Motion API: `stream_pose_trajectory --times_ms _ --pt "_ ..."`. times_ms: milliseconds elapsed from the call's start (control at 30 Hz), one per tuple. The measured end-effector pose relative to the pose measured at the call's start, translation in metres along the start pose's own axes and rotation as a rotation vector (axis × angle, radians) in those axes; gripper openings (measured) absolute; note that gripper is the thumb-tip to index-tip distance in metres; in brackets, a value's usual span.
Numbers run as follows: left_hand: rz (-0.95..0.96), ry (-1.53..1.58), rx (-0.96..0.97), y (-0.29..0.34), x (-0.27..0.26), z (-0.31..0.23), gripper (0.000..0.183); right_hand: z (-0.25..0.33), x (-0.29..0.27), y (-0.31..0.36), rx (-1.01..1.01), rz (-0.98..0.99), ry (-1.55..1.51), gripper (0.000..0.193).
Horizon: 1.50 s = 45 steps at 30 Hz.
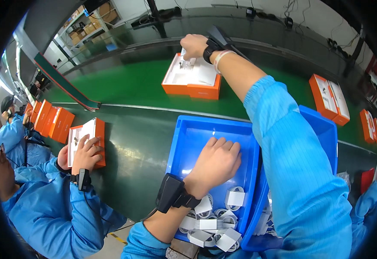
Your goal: The person is packing power adapters and USB cables into product boxes on an assembly line belt.
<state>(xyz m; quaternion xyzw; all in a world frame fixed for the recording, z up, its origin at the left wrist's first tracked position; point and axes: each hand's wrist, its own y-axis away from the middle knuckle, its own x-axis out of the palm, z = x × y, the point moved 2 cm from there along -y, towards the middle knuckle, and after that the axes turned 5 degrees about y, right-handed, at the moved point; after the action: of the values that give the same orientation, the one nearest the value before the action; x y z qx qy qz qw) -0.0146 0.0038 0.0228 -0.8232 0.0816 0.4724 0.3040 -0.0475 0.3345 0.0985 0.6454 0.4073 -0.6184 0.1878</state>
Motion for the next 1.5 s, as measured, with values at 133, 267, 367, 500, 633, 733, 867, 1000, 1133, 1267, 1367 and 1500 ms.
stream_pose_trajectory --times_ms 133,267,367,500,633,733,867,1000,1133,1267,1367,1500 --pt "0.012 0.021 0.000 0.000 -0.001 0.000 0.011 0.009 0.037 -0.004 0.042 -0.014 0.015 0.032" --pt "-0.032 0.037 0.004 -0.001 -0.005 0.001 0.011 -0.002 0.059 -0.004 -0.023 -0.192 0.059 0.019" --pt "-0.045 0.038 -0.006 0.000 -0.009 0.003 0.011 -0.003 0.068 -0.009 0.084 0.083 0.028 0.019" --pt "-0.038 0.031 -0.023 0.000 -0.009 0.005 0.011 0.003 0.079 0.005 0.138 -0.054 0.027 0.019" --pt "-0.095 -0.025 -0.105 -0.002 -0.019 0.013 0.011 0.016 0.032 0.015 -0.003 -0.168 0.063 0.022" --pt "-0.161 -0.043 -0.190 -0.006 -0.020 0.025 0.006 0.026 -0.022 0.049 -0.165 -0.256 -0.342 0.027" --pt "-0.395 -0.075 -0.299 0.004 -0.037 0.042 0.011 0.088 -0.108 0.159 -0.234 0.250 -0.856 0.029" --pt "-0.565 0.222 -0.528 0.011 -0.050 0.067 0.016 0.133 -0.117 0.250 -0.605 0.647 -0.820 0.020" --pt "-0.512 0.120 -0.520 0.014 -0.047 0.063 0.017 0.181 -0.105 0.303 -0.600 0.575 -0.676 0.027" --pt "-0.488 0.178 -0.532 0.012 -0.049 0.064 0.016 0.191 -0.097 0.305 -0.557 0.518 -0.722 0.029" --pt "-0.512 0.246 -0.544 0.014 -0.051 0.067 0.014 0.197 -0.102 0.301 -0.582 0.535 -0.566 0.028" --pt "-0.521 0.252 -0.543 0.016 -0.052 0.066 0.014 0.189 -0.109 0.291 -0.644 0.388 -0.397 0.028"
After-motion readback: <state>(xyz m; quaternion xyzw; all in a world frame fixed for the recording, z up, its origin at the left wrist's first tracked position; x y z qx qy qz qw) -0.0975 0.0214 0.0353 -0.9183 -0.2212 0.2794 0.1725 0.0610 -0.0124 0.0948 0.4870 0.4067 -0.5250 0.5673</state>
